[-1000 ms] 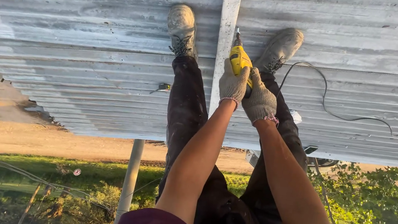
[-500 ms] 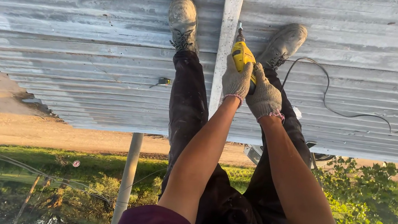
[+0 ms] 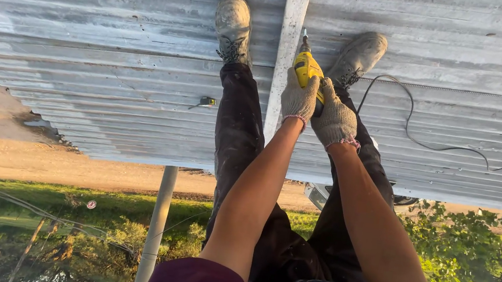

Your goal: Fastening a white flashing strip to a corrugated metal roof using a power drill.

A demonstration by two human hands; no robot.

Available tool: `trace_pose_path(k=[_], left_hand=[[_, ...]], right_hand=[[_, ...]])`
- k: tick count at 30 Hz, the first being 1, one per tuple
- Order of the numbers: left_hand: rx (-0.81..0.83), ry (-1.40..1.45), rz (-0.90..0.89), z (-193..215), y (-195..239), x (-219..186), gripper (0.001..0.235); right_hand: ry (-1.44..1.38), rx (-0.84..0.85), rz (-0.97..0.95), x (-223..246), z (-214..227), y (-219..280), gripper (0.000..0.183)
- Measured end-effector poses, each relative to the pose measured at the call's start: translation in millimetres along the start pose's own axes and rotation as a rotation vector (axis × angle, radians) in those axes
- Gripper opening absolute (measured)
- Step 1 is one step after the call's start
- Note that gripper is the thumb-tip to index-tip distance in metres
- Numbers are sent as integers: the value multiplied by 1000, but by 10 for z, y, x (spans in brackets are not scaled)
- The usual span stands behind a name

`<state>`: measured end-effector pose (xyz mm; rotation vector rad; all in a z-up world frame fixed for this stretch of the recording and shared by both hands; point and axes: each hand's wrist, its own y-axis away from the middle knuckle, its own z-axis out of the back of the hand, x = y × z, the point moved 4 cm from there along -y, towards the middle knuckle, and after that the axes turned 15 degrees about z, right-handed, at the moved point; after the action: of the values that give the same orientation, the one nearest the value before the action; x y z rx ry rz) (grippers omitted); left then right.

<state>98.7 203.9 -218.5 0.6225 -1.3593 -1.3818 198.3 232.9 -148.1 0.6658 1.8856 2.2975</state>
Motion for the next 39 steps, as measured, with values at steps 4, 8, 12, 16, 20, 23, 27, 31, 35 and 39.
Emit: trace_pose_path(k=[4,8,12,16,20,23,27,31,35,39], left_hand=[[16,36,22,74,169,-130,91],[-4,73,-11,51,152,12,87],[-17,31,-22,-24,8,3,89],[-38,112,28,-125,5,-15,92],[-13,136,88,-104,95,-34,87],[2,99,55,-195,39,-54,84],[8,124,42,-258,-41,-83,88],[-4,150,15,-155,33,-76,85],[-42,119,0,-153,-74,37,85],[-72,81,-5,-71,-103,73,87]], right_hand=[[73,30,8,-84,11,-53,82],[-6,43,17,29,57,59,77],[-27,100,-62,139,186,29,80],[-1,165,-114,76,186,-25,81],[35,182,-90,31,102,-39,79],[10,115,-72,32,129,8,76],[26,103,-82,3,169,5,78],[11,89,-132,-23,135,-33,82],[-6,104,-152,97,186,-4,79],[-19,123,-116,99,149,-19,80]])
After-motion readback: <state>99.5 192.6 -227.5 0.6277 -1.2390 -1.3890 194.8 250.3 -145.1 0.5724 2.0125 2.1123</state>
